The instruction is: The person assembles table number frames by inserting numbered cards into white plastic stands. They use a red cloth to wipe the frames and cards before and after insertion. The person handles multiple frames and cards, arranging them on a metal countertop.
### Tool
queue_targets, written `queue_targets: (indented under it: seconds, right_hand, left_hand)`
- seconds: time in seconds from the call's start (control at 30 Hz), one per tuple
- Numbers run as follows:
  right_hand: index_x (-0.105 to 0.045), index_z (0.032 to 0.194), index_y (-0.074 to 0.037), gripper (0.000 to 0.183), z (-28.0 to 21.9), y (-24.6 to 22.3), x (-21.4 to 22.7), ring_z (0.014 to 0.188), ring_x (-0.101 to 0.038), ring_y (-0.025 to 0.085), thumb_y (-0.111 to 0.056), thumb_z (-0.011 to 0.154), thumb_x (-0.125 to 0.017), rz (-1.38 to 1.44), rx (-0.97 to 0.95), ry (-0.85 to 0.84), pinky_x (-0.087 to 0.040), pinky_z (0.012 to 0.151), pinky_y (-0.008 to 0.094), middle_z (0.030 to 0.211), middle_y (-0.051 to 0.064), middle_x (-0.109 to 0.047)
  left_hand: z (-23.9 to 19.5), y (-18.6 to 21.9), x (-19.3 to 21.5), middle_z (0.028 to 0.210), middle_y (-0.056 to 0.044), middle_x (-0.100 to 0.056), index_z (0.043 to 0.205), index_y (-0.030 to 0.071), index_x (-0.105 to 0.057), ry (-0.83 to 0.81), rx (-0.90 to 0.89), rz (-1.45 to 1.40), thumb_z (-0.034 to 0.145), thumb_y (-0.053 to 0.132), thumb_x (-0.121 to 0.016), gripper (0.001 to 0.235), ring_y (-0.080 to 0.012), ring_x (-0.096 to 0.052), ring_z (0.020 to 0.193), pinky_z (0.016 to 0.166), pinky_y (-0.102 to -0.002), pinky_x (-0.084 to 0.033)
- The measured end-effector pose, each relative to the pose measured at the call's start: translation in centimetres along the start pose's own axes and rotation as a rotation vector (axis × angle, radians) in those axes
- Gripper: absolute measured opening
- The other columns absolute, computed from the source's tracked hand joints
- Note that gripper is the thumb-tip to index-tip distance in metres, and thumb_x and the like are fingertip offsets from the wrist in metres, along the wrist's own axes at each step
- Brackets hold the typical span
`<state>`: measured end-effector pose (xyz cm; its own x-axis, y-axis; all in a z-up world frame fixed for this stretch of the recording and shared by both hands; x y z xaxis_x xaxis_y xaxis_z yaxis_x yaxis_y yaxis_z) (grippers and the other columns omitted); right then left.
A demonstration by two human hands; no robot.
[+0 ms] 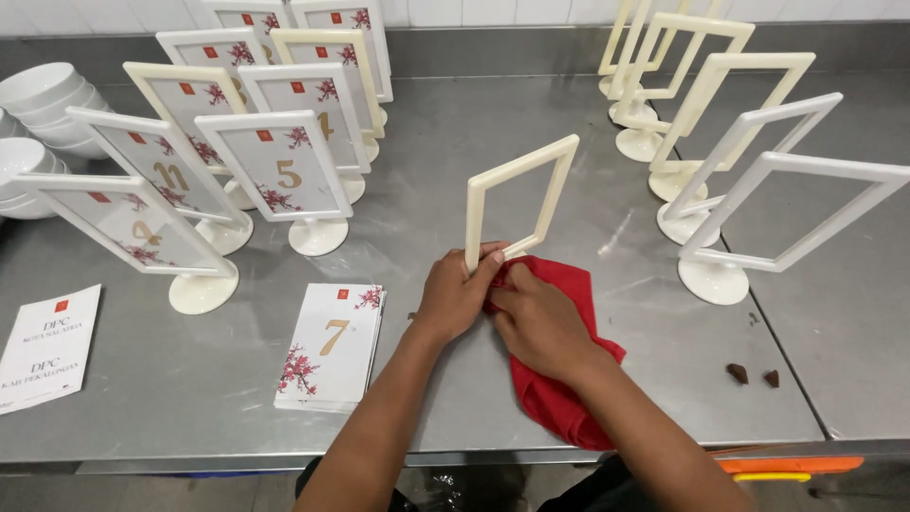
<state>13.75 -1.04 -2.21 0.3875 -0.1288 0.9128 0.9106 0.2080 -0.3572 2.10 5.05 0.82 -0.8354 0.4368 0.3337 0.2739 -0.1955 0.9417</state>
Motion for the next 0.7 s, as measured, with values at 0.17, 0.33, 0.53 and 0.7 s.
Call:
queue_targets:
  seconds: [0.17,0.33,0.53,0.7]
  right_hand:
    - [-0.077,0.107,-0.014,0.025,-0.2,0.2,1.2,0.094,-0.069,0.037,-0.018,0.092,-0.057,0.049,0.044,-0.035,-0.057,0.078,0.042,0.103,0.004,-0.055]
    - [-0.076,0.117,-0.009,0.032,-1.7,5.2,3.4,0.095,-0.068,0.039,-0.014,0.090,-0.059,0.072,-0.103,0.061,-0.056,0.081,0.044,0.099,0.013,-0.061]
    - [-0.072,0.130,-0.013,0.040,-1.4,6.9,3.6,0.107,-0.067,0.031,-0.030,0.093,-0.066,-0.023,-0.284,0.219,-0.057,0.086,0.038,0.114,0.010,-0.062]
    - [-0.055,0.144,-0.009,0.063,-4.5,3.4,8.4,0.140,-0.045,0.030,-0.043,0.091,-0.061,0.172,-0.375,0.178,-0.037,0.113,0.045,0.151,0.014,-0.046]
  left_hand:
    - [-0.3,0.5,0.3,0.113,-0.025,-0.070,0.136,0.014,-0.070,-0.037,-0.013,0.014,0.103,0.041,-0.053,0.045,-0.0366,-0.068,0.111,0.097,-0.046,-0.052]
    - [0.1,0.2,0.3,0.121,-0.022,-0.069,0.138,0.014,-0.067,-0.035,-0.003,0.008,0.105,0.039,-0.054,0.044,-0.0363,-0.064,0.121,0.102,-0.046,-0.050]
    - [-1.0,0.6,0.7,0.141,-0.020,-0.064,0.147,0.005,-0.054,0.043,0.015,-0.057,0.098,0.033,-0.068,0.059,-0.0361,-0.055,0.137,0.114,-0.050,-0.044]
    - [-0.8,-0.1,1.1,0.148,0.001,-0.061,0.153,0.019,-0.044,0.083,0.059,-0.077,0.078,0.031,-0.077,0.083,-0.0158,-0.061,0.131,0.110,-0.029,-0.045]
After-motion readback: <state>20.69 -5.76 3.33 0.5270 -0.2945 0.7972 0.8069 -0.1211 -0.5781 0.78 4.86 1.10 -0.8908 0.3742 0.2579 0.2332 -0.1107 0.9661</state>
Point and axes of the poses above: each hand's wrist, its own z-axis towards the middle knuckle, its own x-axis out of the back of the hand, y = z × x, the point moved 6 cm from there along z, towards the middle knuckle
